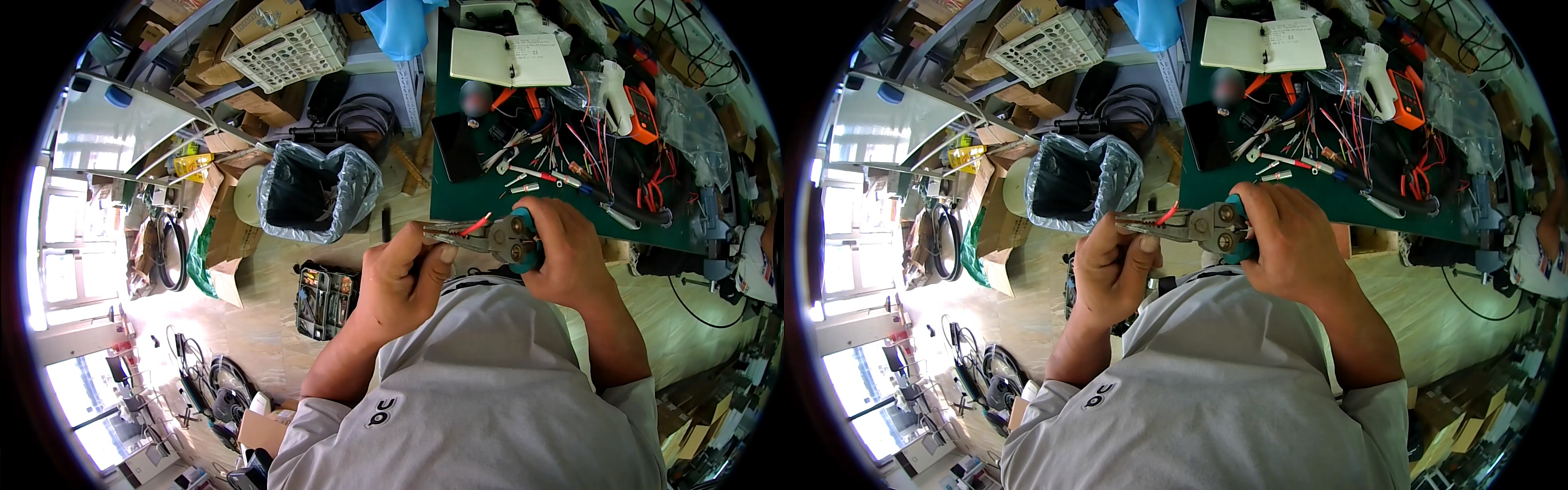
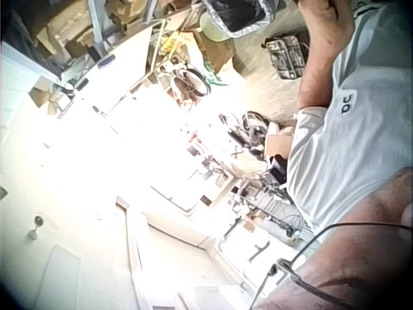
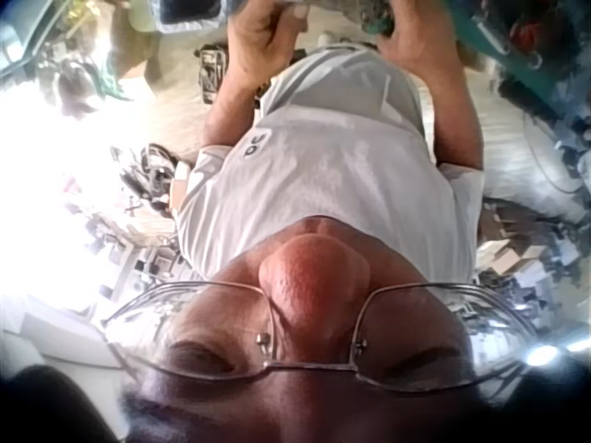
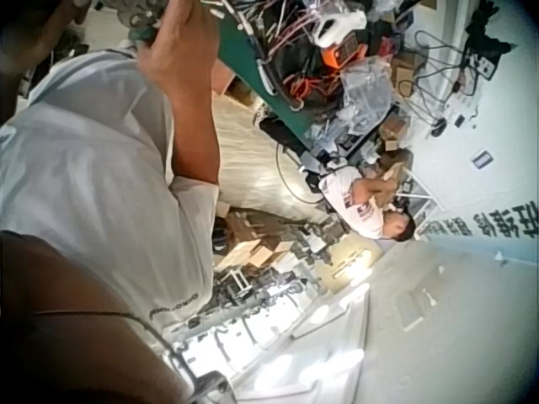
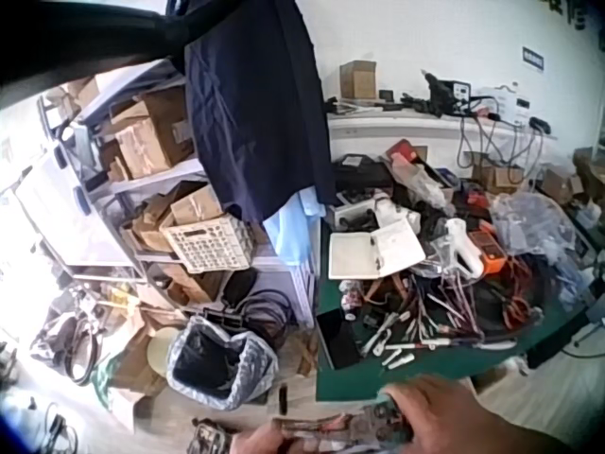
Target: The person strips the insulation from a red wire using pliers and organizes several wires protruding from a large black cable on a workbench.
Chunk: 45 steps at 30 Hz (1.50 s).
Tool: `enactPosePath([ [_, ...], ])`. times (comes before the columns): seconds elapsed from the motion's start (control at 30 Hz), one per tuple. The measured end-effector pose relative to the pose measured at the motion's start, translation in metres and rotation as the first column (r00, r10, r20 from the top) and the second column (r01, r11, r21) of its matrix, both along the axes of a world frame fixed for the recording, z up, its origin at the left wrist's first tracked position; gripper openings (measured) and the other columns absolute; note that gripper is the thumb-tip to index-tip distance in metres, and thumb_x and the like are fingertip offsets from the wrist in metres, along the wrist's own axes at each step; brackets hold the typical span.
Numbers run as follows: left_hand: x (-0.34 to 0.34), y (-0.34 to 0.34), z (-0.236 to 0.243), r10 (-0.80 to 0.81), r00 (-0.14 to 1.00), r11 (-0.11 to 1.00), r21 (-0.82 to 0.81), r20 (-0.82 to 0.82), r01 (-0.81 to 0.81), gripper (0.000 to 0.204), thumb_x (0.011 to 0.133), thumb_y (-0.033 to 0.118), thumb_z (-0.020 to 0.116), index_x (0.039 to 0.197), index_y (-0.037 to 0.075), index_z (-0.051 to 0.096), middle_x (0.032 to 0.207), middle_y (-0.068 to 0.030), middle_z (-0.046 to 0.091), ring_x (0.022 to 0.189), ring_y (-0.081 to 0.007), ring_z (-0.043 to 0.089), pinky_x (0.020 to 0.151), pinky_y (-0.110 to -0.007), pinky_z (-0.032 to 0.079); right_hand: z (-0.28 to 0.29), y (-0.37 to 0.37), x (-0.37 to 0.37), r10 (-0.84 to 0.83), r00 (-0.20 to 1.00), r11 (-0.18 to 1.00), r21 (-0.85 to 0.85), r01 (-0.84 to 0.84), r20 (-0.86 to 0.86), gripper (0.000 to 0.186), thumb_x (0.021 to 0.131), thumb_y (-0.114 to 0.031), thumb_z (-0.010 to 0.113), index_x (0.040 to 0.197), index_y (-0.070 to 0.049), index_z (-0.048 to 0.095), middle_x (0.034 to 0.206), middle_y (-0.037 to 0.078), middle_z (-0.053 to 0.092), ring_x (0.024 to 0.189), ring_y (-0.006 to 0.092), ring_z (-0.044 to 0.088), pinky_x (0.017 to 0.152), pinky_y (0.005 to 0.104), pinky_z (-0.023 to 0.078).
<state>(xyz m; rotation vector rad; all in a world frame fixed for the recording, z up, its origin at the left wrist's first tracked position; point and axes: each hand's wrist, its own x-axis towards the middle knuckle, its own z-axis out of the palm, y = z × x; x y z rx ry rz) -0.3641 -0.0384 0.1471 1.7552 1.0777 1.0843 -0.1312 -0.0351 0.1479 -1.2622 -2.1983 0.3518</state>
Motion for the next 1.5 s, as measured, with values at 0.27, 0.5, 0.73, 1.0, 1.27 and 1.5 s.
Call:
enactPosePath([
  [0.27, 0.001, -0.002, 0.005, -0.009, 1.0, 0.998, -0.069, 0.026, 0.011, 0.007, 0.096, 0.007, 0.058, 0.092, 0.001, 0.058, 0.065, -0.0022, 0.063, 0.056, -0.0063, 0.058, 0.053, -0.021, 0.045, 0.005, 0.003, -0.001, -0.005, 1.0, 0.998, 0.066, 0.003, 0.026, 0.064, 0.054, 0.002, 0.067, 0.115, -0.002, 0.05, 0.08, 0.009, 0.055, 0.075, 0.0303, 0.056, 0.067, 0.0404, 0.046],
  [0.5, -0.003, 0.0, 0.009, -0.088, 0.994, 0.989, -0.117, 0.069, 0.096, 0.011, 0.097, 0.01, 0.057, 0.093, 0.0, 0.06, 0.065, -0.0026, 0.062, 0.057, -0.0069, 0.058, 0.052, -0.022, 0.044, 0.003, 0.005, 0.0, 0.011, 0.999, 0.993, 0.115, -0.015, 0.035, 0.068, 0.053, 0.002, 0.068, 0.119, -0.002, 0.05, 0.083, 0.009, 0.055, 0.078, 0.0293, 0.055, 0.071, 0.0397, 0.046],
  [0.73, -0.007, 0.003, 0.009, -0.155, 0.978, 0.96, -0.211, 0.142, 0.183, 0.012, 0.098, 0.011, 0.057, 0.092, 0.001, 0.059, 0.065, 0.0, 0.057, 0.056, -0.0053, 0.051, 0.052, -0.021, 0.04, 0.008, 0.007, 0.002, 0.022, 0.998, 0.994, 0.104, -0.028, 0.063, 0.068, 0.054, 0.003, 0.068, 0.119, -0.003, 0.05, 0.082, 0.008, 0.055, 0.078, 0.0282, 0.055, 0.072, 0.0383, 0.046],
  [1.0, -0.007, 0.004, 0.007, -0.137, 0.979, 0.958, -0.232, 0.15, 0.169, 0.017, 0.099, 0.013, 0.055, 0.088, 0.001, 0.06, 0.066, 0.0017, 0.053, 0.057, -0.0057, 0.048, 0.053, -0.023, 0.04, 0.003, 0.003, 0.001, 0.02, 1.0, 0.997, 0.08, -0.021, 0.005, 0.064, 0.056, 0.003, 0.068, 0.117, -0.004, 0.051, 0.079, 0.01, 0.056, 0.073, 0.031, 0.057, 0.067, 0.0404, 0.046],
  [1.27, -0.005, 0.0, 0.009, -0.122, 0.991, 0.984, -0.136, -0.05, 0.114, 0.019, 0.099, 0.012, 0.053, 0.09, -0.001, 0.064, 0.065, -0.0044, 0.055, 0.056, -0.0103, 0.05, 0.054, -0.024, 0.041, -0.002, -0.011, -0.007, -0.022, 0.992, 0.994, -0.106, 0.008, -0.126, 0.071, 0.058, 0.003, 0.069, 0.126, -0.007, 0.05, 0.093, 0.012, 0.06, 0.081, 0.0311, 0.059, 0.069, 0.0404, 0.048],
  [1.5, -0.003, -0.002, 0.014, -0.156, 0.988, 0.981, -0.116, 0.0, 0.155, 0.007, 0.096, 0.008, 0.057, 0.097, 0.002, 0.062, 0.07, -0.0145, 0.061, 0.058, -0.0311, 0.059, 0.056, -0.033, 0.048, 0.007, -0.023, -0.006, -0.027, 0.981, 0.967, -0.253, -0.023, -0.192, 0.079, 0.062, 0.005, 0.067, 0.138, -0.009, 0.048, 0.098, 0.013, 0.059, 0.086, 0.0288, 0.056, 0.07, 0.0373, 0.048],
])
